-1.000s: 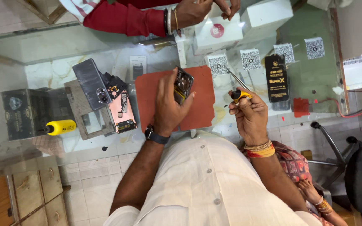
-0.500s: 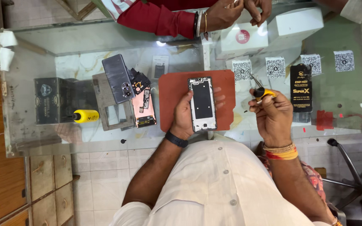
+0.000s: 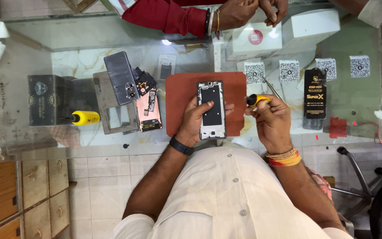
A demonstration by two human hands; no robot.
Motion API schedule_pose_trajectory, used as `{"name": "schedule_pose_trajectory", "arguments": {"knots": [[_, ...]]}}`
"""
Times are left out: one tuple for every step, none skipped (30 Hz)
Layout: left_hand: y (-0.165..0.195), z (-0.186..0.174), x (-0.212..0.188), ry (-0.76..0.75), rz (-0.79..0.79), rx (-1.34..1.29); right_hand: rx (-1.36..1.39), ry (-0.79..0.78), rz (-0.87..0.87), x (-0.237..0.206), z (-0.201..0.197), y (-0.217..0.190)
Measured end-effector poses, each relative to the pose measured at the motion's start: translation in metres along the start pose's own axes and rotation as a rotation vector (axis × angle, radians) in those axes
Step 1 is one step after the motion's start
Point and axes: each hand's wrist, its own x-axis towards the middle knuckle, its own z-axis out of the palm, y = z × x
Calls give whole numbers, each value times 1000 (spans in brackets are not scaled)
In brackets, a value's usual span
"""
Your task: The person uses a metal tool to pry and adjust internal components of a disassembled smartphone on a red mat. They then apply adhesive from a yellow bottle along the inner frame edges of the phone chassis. The task remains in progress as the clip ends.
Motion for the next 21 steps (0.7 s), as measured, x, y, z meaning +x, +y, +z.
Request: {"name": "schedule_pose_trajectory", "arguments": {"knots": [[0,1,-1,3,-6,20,-22,-1,1,0,2,1],[0,3,-1,6,-12,39,-44,-3,2,0,4,1],[1,5,-1,6,-12,46,-50,-25,-6,1,5,1],[1,6,-1,5,-14,52,-56,-46,-13,1,7,0],[1,9,-2,5,-16,57,-62,-68,-20,2,8,0],[0,11,-2,9,-2,85,-143,-88,-67,3,9,-1],[-1,14,-2,14,12,114,-222,-109,-113,4,11,-1],[-2,15,-3,20,26,144,-299,-130,-158,4,14,-1],[-3,16,-3,45,39,183,-386,-118,-187,5,17,-1],[-5,18,-2,70,55,223,-472,-108,-217,6,21,1],[-6,18,-2,96,72,263,-557,-100,-247,8,25,3],[-7,17,-3,94,79,274,-747,-144,-365,7,27,2],[-8,15,-3,92,87,285,-936,-190,-485,7,29,1],[-8,13,-3,90,96,296,-1124,-236,-608,7,30,1],[-9,11,-3,92,113,313,-1155,-281,-666,7,30,0],[-9,8,-3,96,128,330,-1184,-325,-722,7,30,1],[-9,6,-3,101,143,347,-1212,-370,-778,6,30,3],[-9,4,-3,91,131,302,-1157,-355,-732,4,29,5],[-8,2,-3,78,119,258,-1103,-338,-688,1,28,7],[-7,1,-2,64,106,214,-1051,-320,-645,-1,26,10],[-5,0,-3,57,84,178,-952,-245,-561,-4,23,13]]}}
